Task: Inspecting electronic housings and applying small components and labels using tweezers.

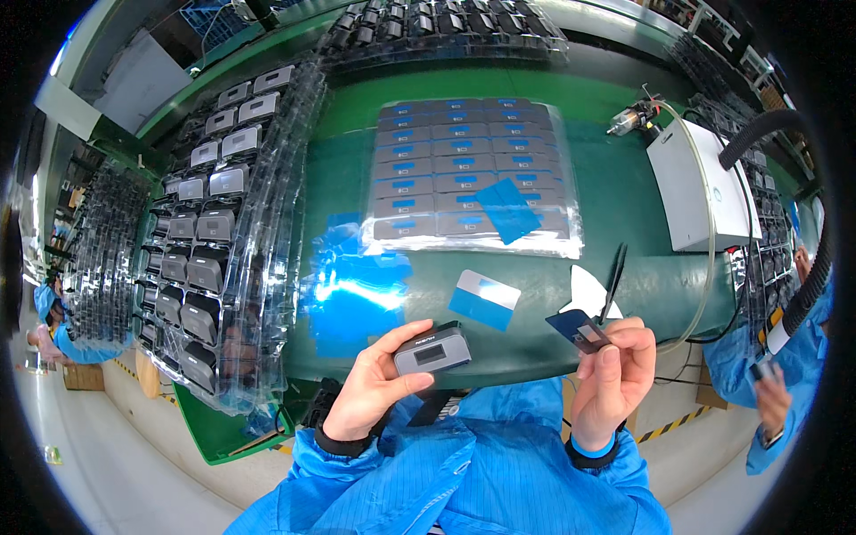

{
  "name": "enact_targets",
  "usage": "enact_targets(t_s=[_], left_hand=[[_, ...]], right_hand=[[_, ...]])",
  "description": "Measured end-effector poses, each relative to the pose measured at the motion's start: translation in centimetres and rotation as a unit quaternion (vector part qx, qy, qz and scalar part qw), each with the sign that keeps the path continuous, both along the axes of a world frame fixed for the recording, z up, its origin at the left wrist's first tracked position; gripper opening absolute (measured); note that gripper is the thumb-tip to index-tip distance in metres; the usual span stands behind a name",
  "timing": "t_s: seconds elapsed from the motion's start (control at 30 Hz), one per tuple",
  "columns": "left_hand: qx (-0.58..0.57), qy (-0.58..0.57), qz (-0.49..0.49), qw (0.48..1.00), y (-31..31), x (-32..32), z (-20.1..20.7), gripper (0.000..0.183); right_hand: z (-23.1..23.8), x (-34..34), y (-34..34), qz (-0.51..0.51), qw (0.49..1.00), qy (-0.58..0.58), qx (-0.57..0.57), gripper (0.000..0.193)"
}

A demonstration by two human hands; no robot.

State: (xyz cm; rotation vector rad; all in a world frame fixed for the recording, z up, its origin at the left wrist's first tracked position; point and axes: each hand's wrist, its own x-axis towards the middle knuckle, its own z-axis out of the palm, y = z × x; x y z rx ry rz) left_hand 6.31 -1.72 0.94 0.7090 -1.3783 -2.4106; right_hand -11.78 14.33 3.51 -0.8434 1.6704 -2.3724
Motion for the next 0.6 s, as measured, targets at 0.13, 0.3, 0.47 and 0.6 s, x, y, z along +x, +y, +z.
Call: enact_targets(t_s=[0.13,0.3,0.47,0.6], left_hand=[[-0.012,-0.011,-0.008,1.000,-0.1,-0.1,0.2,0.063],[-0.022,-0.018,0.022,0.999,0.2,-0.4,1.0,0.057],[-0.344,-0.117,0.096,0.927,1.2,-1.1,0.9,0.057],[-0.528,-0.099,0.199,0.820,1.5,-2.4,1.2,0.053]], right_hand=[[-0.1,-0.1,-0.1,0.001,1.000,-0.001,-0.002,0.014],[-0.2,-0.2,-0.3,0.004,1.000,-0.006,-0.004,0.014],[0.2,2.1,-1.1,0.112,0.984,-0.139,-0.002,0.008],[1.1,4.5,-2.4,0.287,0.928,-0.232,0.052,0.009]])
